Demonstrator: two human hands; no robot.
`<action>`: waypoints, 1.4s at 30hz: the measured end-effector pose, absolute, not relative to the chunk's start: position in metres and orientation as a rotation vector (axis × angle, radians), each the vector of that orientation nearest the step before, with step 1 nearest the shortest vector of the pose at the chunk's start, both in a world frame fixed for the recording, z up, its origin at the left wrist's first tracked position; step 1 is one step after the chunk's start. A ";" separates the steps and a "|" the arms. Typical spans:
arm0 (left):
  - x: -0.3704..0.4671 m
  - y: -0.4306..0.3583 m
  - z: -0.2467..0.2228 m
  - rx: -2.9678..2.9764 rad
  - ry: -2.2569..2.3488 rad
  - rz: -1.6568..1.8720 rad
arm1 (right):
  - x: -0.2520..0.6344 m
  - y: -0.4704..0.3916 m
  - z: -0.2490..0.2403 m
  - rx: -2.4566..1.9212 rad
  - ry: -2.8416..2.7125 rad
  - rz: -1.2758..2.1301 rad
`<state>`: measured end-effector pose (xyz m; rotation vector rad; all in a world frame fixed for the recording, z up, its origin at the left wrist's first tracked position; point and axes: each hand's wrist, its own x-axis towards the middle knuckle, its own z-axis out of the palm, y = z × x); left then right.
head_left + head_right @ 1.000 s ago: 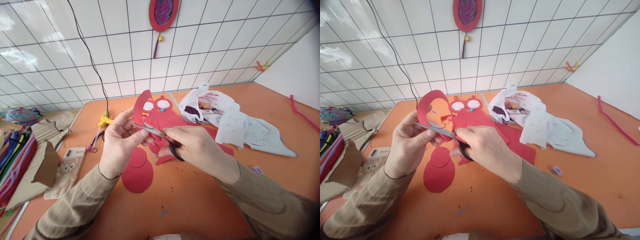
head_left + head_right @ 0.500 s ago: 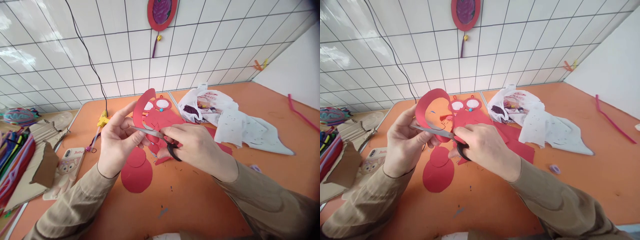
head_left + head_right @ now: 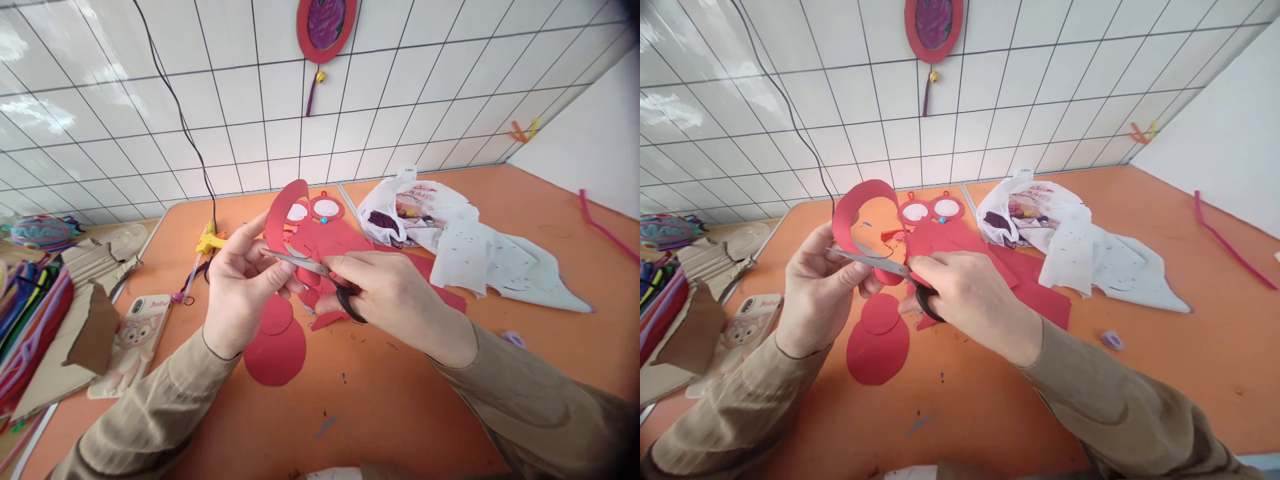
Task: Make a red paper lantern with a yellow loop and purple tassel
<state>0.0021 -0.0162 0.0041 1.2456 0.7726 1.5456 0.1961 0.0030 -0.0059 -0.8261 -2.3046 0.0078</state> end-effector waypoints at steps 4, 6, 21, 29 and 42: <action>0.003 -0.016 0.005 1.230 0.794 1.541 | 0.195 0.003 -0.006 -0.810 -2.295 0.022; 0.003 -0.016 0.005 1.228 0.800 1.539 | 0.194 0.003 -0.006 -0.805 -2.297 0.038; -0.004 -0.015 0.008 1.346 0.875 1.570 | 0.199 0.005 -0.005 -0.883 -2.340 -0.050; 0.000 -0.016 0.005 1.250 0.871 1.551 | 0.198 0.003 -0.004 -0.925 -2.349 -0.043; 0.006 -0.018 0.004 1.141 0.856 1.579 | 0.195 0.002 -0.003 -0.905 -2.354 0.009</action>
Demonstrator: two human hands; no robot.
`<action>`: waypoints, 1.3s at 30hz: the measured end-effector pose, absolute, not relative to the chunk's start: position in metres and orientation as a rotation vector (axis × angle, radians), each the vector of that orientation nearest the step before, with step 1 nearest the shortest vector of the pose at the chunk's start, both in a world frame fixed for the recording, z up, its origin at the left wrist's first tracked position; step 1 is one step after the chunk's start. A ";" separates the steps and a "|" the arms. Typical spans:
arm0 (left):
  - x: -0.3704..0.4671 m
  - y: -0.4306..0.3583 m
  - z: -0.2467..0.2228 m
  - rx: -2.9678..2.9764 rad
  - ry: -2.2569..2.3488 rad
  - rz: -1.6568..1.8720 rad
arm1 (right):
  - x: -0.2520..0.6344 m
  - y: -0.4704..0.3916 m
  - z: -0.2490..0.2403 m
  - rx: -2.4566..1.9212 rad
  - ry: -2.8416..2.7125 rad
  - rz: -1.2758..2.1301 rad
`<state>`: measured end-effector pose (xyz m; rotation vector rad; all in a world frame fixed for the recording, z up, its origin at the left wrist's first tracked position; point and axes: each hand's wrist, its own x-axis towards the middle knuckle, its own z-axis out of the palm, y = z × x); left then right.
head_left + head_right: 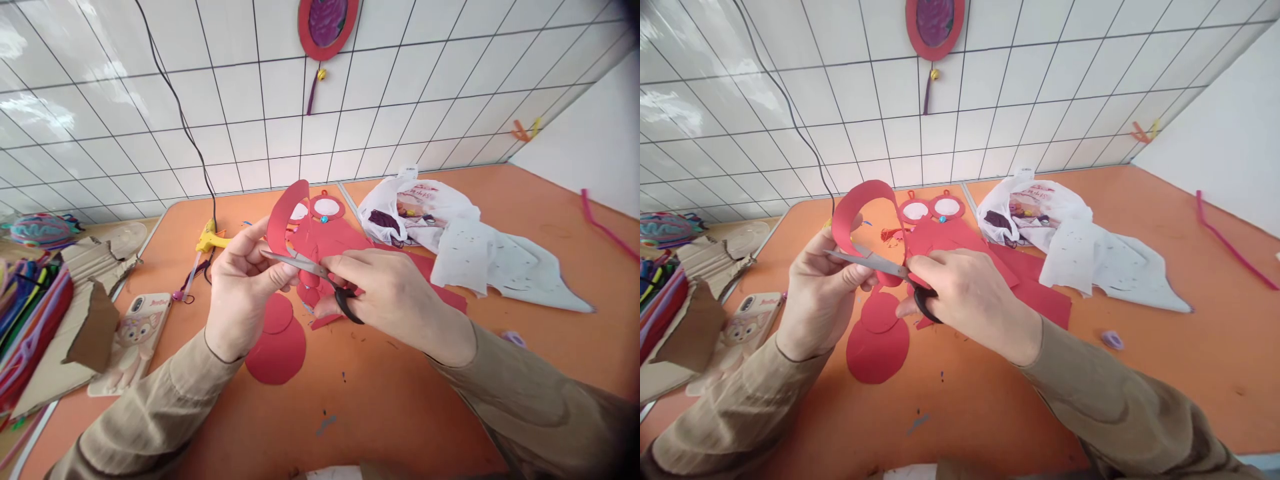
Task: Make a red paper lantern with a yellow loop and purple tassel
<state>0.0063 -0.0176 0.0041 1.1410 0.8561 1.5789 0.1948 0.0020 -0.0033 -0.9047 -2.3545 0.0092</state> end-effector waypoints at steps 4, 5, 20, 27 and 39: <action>0.006 -0.018 0.004 1.163 0.850 1.597 | 0.196 0.003 -0.003 -0.924 -2.352 0.000; 0.005 -0.017 0.004 1.177 0.850 1.598 | 0.197 0.003 -0.003 -0.932 -2.354 0.000; -0.007 0.000 0.007 0.795 0.910 1.519 | 0.212 0.013 0.014 -1.164 -2.210 0.075; -0.003 -0.004 0.005 0.807 0.834 1.596 | 0.214 0.007 0.021 -1.059 -2.171 0.250; -0.002 -0.017 0.014 0.958 0.846 1.766 | 0.208 -0.001 0.018 -1.088 -2.417 0.103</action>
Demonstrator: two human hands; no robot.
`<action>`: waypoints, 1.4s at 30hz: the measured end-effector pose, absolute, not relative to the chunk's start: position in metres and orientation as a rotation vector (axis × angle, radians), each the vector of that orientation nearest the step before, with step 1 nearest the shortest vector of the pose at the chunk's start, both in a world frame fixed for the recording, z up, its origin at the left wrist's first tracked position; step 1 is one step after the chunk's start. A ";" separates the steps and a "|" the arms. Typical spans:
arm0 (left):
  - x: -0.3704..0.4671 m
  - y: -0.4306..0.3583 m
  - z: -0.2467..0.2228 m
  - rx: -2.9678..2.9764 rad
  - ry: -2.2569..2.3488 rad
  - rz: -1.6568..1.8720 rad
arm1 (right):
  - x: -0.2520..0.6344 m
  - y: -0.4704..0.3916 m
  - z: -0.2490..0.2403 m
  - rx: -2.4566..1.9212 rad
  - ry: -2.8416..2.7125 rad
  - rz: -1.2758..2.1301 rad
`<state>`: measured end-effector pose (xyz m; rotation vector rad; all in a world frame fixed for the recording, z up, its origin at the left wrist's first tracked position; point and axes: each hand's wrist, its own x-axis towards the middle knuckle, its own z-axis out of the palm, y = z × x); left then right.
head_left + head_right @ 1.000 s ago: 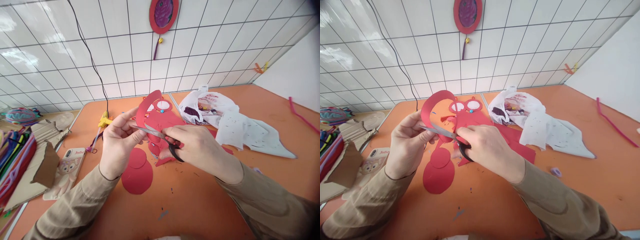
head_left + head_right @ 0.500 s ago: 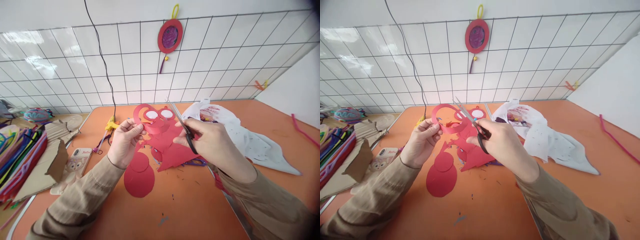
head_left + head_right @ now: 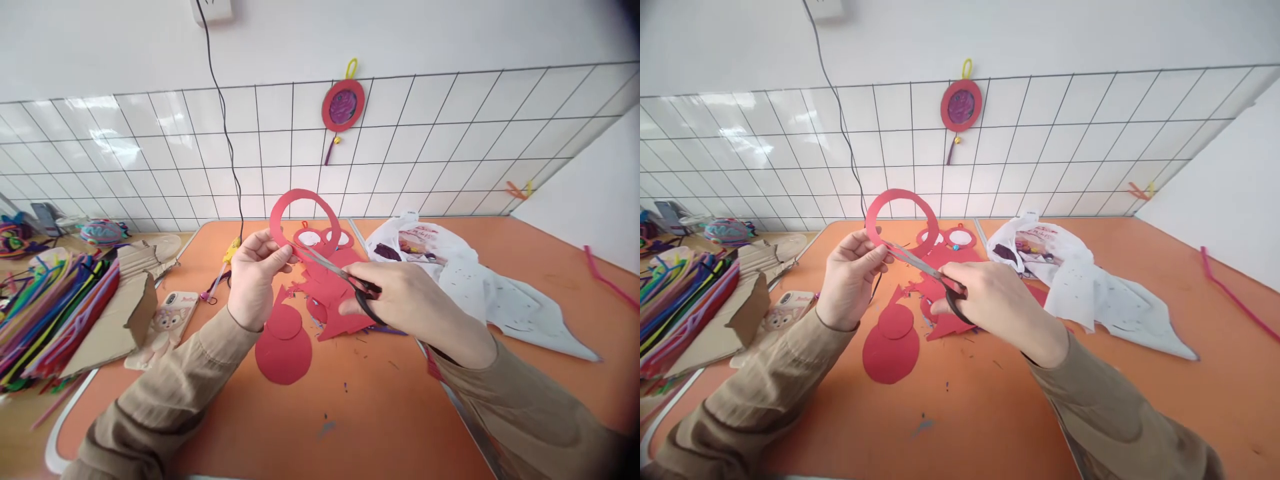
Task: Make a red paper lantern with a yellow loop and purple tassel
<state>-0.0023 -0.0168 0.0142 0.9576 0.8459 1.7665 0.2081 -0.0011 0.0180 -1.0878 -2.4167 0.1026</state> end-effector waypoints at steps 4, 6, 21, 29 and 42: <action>-0.003 -0.018 0.013 0.987 0.897 1.793 | 0.208 -0.004 0.020 -1.018 -2.464 0.077; -0.003 -0.019 0.012 1.008 0.897 1.814 | 0.207 -0.006 0.021 -0.961 -2.501 0.123; -0.006 -0.023 -0.005 1.019 0.980 1.936 | 0.203 -0.007 0.018 -1.122 -2.583 0.134; -0.005 -0.027 -0.008 1.060 0.988 1.978 | 0.206 -0.005 0.020 -1.178 -2.609 0.150; -0.008 -0.028 -0.019 1.143 0.997 1.989 | 0.203 -0.002 0.015 -1.172 -2.582 0.181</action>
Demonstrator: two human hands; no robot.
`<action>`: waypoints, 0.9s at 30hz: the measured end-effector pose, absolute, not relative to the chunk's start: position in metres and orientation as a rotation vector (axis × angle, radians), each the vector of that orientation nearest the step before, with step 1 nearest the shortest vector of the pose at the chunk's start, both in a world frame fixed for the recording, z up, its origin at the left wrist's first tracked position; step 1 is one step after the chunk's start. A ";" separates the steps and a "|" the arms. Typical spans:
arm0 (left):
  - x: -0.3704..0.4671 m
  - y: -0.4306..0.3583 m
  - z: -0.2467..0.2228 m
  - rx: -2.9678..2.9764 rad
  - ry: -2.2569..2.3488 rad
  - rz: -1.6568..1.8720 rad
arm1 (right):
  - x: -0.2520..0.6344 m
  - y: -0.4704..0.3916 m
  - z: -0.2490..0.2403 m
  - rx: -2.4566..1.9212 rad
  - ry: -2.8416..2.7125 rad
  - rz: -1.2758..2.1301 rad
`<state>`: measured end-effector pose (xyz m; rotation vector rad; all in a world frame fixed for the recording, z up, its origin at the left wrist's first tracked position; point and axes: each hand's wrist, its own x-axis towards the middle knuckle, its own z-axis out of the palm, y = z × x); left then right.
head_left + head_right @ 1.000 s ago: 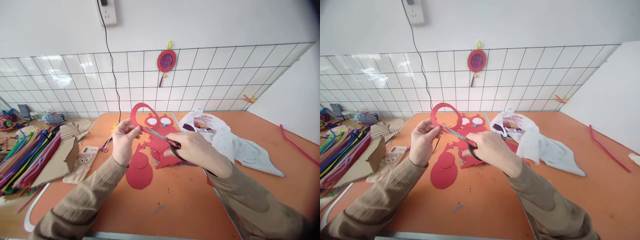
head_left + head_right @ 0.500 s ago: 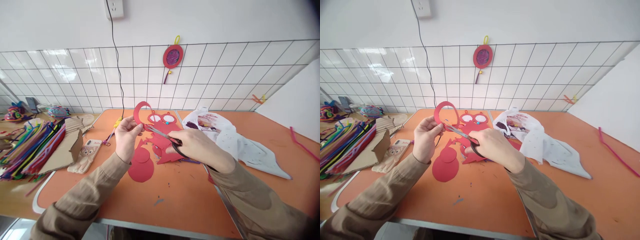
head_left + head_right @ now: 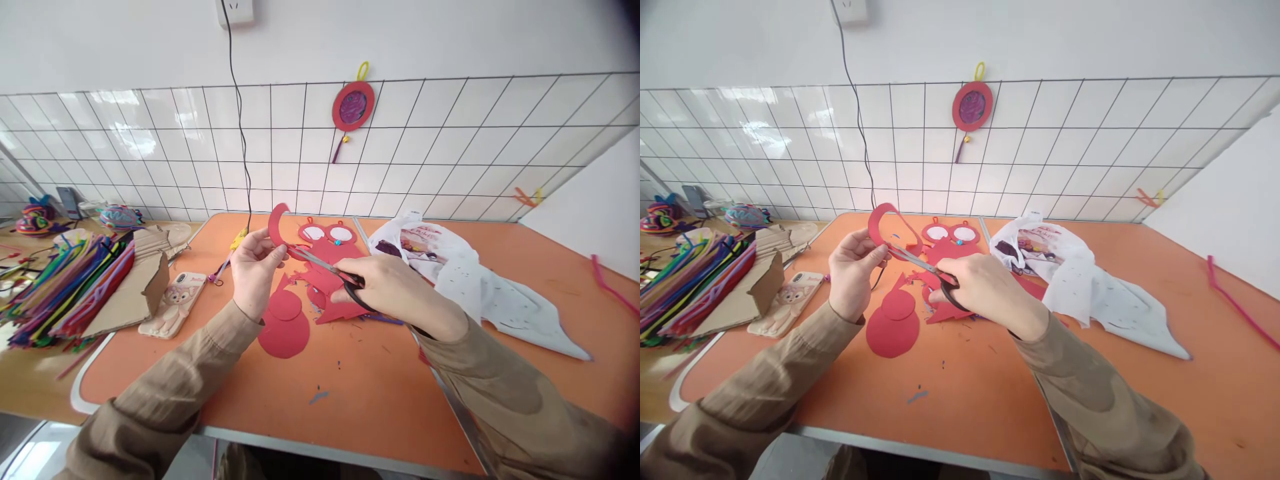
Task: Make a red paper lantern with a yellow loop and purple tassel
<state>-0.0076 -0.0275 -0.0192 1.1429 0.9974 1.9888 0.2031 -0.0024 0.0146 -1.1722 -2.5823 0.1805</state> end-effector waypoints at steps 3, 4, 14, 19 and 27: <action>-0.010 -0.028 -0.021 1.148 1.002 1.999 | 0.203 -0.005 0.014 -1.126 -2.592 0.207; -0.011 -0.028 -0.021 1.150 1.004 1.997 | 0.202 -0.006 0.014 -1.121 -2.603 0.212; -0.010 -0.029 -0.024 1.165 1.029 1.978 | 0.200 -0.001 0.007 -1.120 -2.619 0.144; -0.011 -0.029 -0.023 1.153 1.035 1.983 | 0.199 -0.002 0.007 -1.148 -2.622 0.158; -0.008 -0.032 -0.019 1.071 1.074 1.944 | 0.196 0.000 0.004 -1.210 -2.623 0.159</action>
